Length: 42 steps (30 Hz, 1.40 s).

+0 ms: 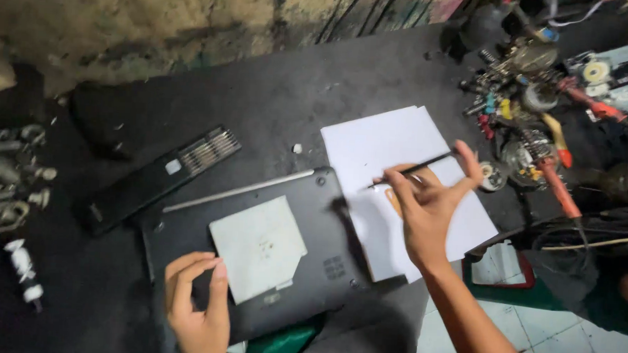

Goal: The person uses a screwdriver to remove screws from a metal cover on the back of a laptop. They then remove the cover and set it aside. Finally, they use the screwdriver to unscrew the back panel of the laptop and lift it off, revealing the internal components.

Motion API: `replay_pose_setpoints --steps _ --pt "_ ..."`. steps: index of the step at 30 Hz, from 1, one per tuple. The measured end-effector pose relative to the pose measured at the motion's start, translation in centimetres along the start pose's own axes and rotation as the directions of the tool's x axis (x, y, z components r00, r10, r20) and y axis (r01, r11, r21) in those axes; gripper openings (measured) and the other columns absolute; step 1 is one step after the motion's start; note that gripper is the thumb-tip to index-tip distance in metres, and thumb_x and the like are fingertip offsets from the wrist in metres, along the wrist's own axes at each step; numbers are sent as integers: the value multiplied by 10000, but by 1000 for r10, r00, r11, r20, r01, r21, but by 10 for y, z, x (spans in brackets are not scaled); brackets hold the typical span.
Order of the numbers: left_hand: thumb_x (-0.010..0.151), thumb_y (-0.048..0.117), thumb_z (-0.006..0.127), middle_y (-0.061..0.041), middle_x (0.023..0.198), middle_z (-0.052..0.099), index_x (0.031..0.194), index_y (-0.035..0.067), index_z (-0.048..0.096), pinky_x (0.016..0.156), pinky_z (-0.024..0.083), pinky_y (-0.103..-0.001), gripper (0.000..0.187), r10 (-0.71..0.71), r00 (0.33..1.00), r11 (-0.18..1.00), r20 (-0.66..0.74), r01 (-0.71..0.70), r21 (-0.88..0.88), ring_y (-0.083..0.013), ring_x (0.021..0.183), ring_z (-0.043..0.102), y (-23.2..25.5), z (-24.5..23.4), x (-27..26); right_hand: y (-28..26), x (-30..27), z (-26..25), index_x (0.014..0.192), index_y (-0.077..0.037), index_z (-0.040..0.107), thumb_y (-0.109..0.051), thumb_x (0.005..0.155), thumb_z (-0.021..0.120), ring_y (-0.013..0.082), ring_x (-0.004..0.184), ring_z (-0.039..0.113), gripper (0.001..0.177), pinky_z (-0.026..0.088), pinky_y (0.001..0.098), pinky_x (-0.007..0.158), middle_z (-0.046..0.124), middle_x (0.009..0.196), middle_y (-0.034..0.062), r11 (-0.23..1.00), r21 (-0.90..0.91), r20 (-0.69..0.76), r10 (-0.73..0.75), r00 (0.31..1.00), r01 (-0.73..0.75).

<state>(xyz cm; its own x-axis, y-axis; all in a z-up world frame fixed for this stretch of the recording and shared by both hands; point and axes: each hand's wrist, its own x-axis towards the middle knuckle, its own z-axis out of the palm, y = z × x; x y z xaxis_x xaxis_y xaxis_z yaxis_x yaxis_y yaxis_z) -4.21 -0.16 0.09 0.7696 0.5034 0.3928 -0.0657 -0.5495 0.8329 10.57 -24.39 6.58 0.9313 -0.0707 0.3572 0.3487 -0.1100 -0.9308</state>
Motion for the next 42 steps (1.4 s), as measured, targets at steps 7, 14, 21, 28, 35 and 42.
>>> replay_pose_setpoints --steps 7,14,21,28,35,42 --pt "923 288 705 -36 994 772 1071 99 755 846 555 -331 245 159 966 942 203 -86 -325 -209 894 719 104 7 -3 -74 -75 13 1558 -176 101 -40 976 602 311 638 648 780 635 494 787 623 801 233 977 195 -133 108 985 -81" --pt "881 143 769 -6 889 731 930 132 766 718 530 -298 50 229 963 900 141 -155 -407 -173 764 652 124 -5 -4 -100 -107 21 1534 -173 148 -83 951 627 294 570 634 760 668 471 786 573 648 217 989 126 -143 -57 988 75" --pt "874 131 759 -11 838 734 870 127 746 690 524 -269 14 234 969 888 80 -180 -423 -173 739 636 120 -12 -7 -103 -122 21 1582 -306 197 16 977 595 336 529 654 792 679 519 847 618 800 255 983 158 -71 -88 994 98" --pt "847 51 783 -29 815 738 864 127 753 664 545 -272 84 155 987 818 36 -107 -566 -187 709 641 111 -2 -17 -112 -130 28 1556 -367 216 18 952 624 343 553 653 824 671 532 863 605 821 228 987 159 -142 -15 990 38" --pt "913 114 781 -126 831 693 871 104 745 767 550 -424 56 12 991 404 135 119 -907 -235 749 656 103 14 -35 -117 -133 34 1551 -342 202 -82 955 632 311 497 657 779 666 445 809 611 813 208 992 119 -171 -29 985 50" --pt "963 161 780 -118 849 630 963 116 741 804 559 -466 60 -13 960 152 280 278 -948 -281 771 565 103 18 -49 -115 -142 35 1589 -376 238 -28 926 656 328 562 658 857 652 469 809 618 856 216 968 249 -219 13 976 43"
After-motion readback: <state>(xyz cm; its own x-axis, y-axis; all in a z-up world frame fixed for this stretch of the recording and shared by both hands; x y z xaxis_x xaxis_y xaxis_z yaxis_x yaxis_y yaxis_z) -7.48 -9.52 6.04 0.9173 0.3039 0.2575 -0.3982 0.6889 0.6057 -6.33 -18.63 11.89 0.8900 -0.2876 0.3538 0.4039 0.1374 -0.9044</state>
